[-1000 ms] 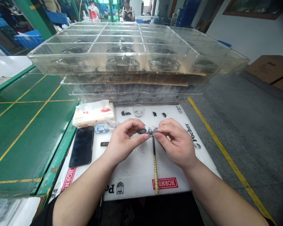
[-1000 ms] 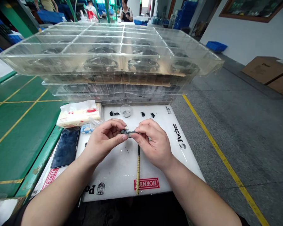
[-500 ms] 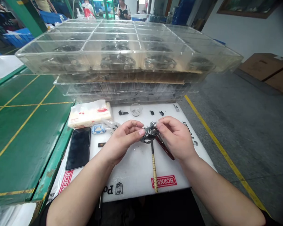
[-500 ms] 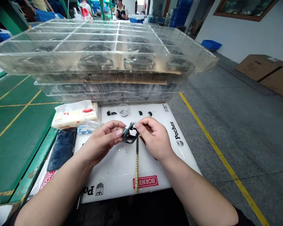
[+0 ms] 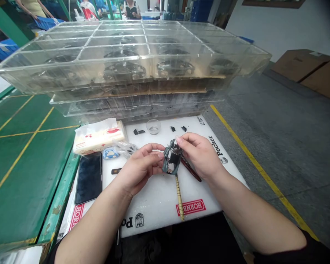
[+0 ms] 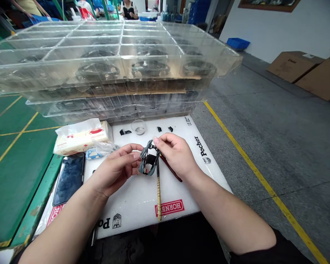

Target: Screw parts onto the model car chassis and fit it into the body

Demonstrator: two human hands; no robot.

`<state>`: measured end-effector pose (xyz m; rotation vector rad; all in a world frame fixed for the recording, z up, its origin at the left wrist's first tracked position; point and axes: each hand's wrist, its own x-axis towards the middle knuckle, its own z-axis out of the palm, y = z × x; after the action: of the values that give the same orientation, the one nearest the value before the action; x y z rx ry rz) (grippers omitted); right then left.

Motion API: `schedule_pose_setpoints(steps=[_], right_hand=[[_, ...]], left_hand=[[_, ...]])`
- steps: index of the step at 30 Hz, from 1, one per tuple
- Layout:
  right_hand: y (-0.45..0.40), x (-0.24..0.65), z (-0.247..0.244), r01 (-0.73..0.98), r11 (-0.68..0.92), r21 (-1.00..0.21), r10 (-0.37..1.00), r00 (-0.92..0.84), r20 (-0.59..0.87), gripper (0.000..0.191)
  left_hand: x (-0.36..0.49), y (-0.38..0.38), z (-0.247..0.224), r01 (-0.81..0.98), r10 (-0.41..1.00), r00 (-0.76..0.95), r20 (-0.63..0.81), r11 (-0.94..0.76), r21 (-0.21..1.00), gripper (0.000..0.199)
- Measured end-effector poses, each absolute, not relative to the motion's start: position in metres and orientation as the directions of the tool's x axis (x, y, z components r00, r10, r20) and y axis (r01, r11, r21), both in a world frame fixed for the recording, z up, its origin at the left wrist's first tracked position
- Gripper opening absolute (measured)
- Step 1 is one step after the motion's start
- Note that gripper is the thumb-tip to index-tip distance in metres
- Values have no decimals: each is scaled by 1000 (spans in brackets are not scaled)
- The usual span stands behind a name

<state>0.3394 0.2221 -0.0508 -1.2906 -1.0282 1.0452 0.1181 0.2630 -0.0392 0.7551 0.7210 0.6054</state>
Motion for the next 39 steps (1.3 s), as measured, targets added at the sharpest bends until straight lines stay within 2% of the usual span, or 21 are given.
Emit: schedule_pose_setpoints(steps=[4, 10, 17, 25, 33, 36, 39], right_hand=[[222, 339, -53, -40, -12, -999, 979, 203, -20, 46], [219, 338, -53, -50, 4, -999, 985, 173, -4, 45], [219, 338, -50, -27, 16, -999, 984, 180, 11, 48], [218, 337, -47, -20, 15, -1000, 982, 187, 11, 51], [218, 339, -50, -32, 8, -999, 982, 188, 2, 51], [217, 340, -50, 20, 58, -998, 975, 212, 61, 51], [215, 338, -45, 191, 197, -962, 936, 255, 243, 51]], left_hand=[[119, 262, -40, -236, 718, 598, -357, 583, 777, 48], [119, 262, -40, -233, 726, 603, -331, 557, 797, 56], [121, 263, -38, -279, 713, 619, -329, 592, 756, 48], [117, 264, -42, -238, 760, 572, -308, 513, 825, 58], [119, 262, -42, -240, 777, 557, -294, 490, 838, 49], [119, 263, -41, -300, 753, 595, -280, 531, 792, 45], [117, 264, -41, -345, 761, 607, -228, 511, 787, 47]])
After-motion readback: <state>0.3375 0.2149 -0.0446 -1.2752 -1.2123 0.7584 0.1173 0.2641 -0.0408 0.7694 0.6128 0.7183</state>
